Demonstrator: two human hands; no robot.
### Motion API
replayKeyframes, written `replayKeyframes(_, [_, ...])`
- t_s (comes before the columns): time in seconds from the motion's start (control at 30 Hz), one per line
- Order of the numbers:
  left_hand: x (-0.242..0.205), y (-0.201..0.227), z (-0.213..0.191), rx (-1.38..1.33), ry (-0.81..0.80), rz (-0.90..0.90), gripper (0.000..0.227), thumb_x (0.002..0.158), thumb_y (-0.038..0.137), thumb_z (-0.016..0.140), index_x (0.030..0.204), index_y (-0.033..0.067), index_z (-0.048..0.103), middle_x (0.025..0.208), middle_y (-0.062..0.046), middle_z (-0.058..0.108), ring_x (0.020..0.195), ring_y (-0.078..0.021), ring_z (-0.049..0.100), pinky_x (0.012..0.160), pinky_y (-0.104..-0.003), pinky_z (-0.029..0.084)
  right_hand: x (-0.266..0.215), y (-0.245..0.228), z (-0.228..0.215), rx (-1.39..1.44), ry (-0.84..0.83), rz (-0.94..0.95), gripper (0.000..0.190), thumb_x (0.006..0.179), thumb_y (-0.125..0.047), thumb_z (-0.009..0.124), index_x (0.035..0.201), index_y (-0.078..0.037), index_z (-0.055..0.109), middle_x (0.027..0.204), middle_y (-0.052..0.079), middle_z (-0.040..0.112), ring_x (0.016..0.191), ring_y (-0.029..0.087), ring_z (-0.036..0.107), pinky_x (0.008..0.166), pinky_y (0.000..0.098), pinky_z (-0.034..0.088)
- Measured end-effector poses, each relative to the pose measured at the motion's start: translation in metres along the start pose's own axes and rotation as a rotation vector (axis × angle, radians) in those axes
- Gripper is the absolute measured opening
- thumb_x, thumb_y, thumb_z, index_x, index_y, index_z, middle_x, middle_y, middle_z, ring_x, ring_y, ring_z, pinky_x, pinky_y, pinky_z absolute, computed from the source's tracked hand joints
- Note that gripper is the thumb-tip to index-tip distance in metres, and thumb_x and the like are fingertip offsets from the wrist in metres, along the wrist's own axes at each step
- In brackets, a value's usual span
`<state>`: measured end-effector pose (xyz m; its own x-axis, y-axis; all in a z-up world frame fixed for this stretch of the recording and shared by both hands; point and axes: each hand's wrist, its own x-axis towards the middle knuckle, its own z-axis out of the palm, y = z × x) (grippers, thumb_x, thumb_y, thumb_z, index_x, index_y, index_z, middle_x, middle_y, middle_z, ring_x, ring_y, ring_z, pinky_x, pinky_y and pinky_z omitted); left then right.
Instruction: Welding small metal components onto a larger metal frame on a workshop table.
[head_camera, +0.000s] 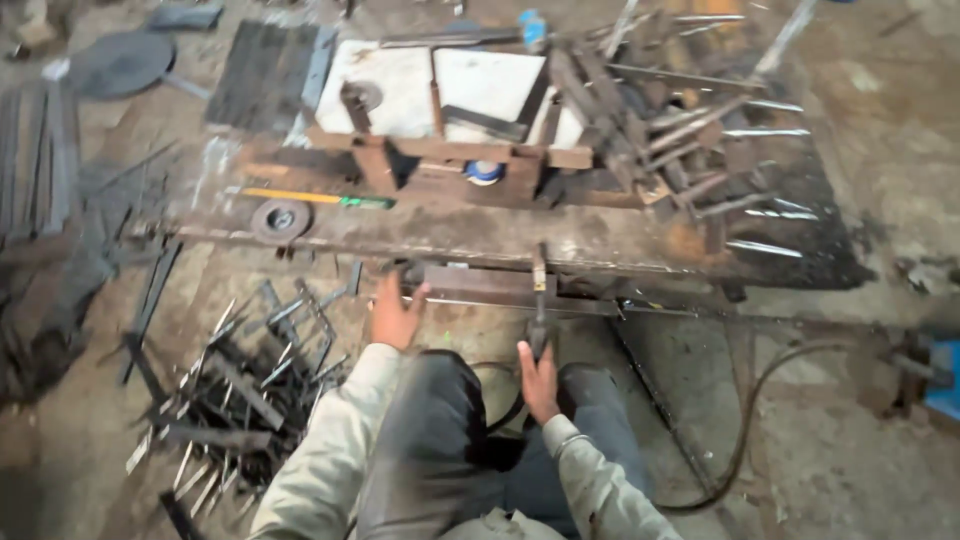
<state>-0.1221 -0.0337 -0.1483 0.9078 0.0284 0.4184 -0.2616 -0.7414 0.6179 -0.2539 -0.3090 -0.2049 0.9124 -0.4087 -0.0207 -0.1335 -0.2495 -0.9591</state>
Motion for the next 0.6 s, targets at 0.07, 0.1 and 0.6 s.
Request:
replayKeyframes(0.07, [0.025,0.085,-0.016,-0.063,-0.063,0.062,0.070,0.097,0.048,0.068,0.141,-0.0032,0.049,0.138,-0.034,0.053,0.127,-0.0495,0.051,0.104,-0.050,0.043,-0.004,-0.017,-0.001,0.064,-0.005,-0.026,0.061,0.099,-0.045,0.061,0.139,0.001,0.052,0.122,0.023,0.070,0.113,0.034,0.067,0.097,0.0416,0.050])
replayKeyframes(0.1, [0.035,0.127,-0.024,-0.122,-0.114,0.098,0.067,0.097,0.048,0.067,0.140,-0.0018,0.051,0.139,-0.033,0.054,0.128,-0.0492,0.052,0.105,-0.049,0.044,-0.006,-0.026,-0.002,0.114,-0.036,-0.059,0.060,0.098,-0.046,0.059,0.137,0.000,0.054,0.122,0.023,0.071,0.113,0.035,0.068,0.096,0.0409,0.051])
replayKeyframes(0.6, [0.122,0.370,0.017,-0.365,-0.383,0.479,0.050,0.096,0.042,0.068,0.124,0.0013,0.061,0.122,-0.022,0.063,0.105,-0.0422,0.065,0.087,-0.046,0.053,-0.016,-0.065,-0.009,0.100,-0.147,0.154,0.045,0.096,-0.049,0.059,0.104,-0.005,0.063,0.066,0.015,0.063,0.063,0.031,0.065,0.064,0.0438,0.048])
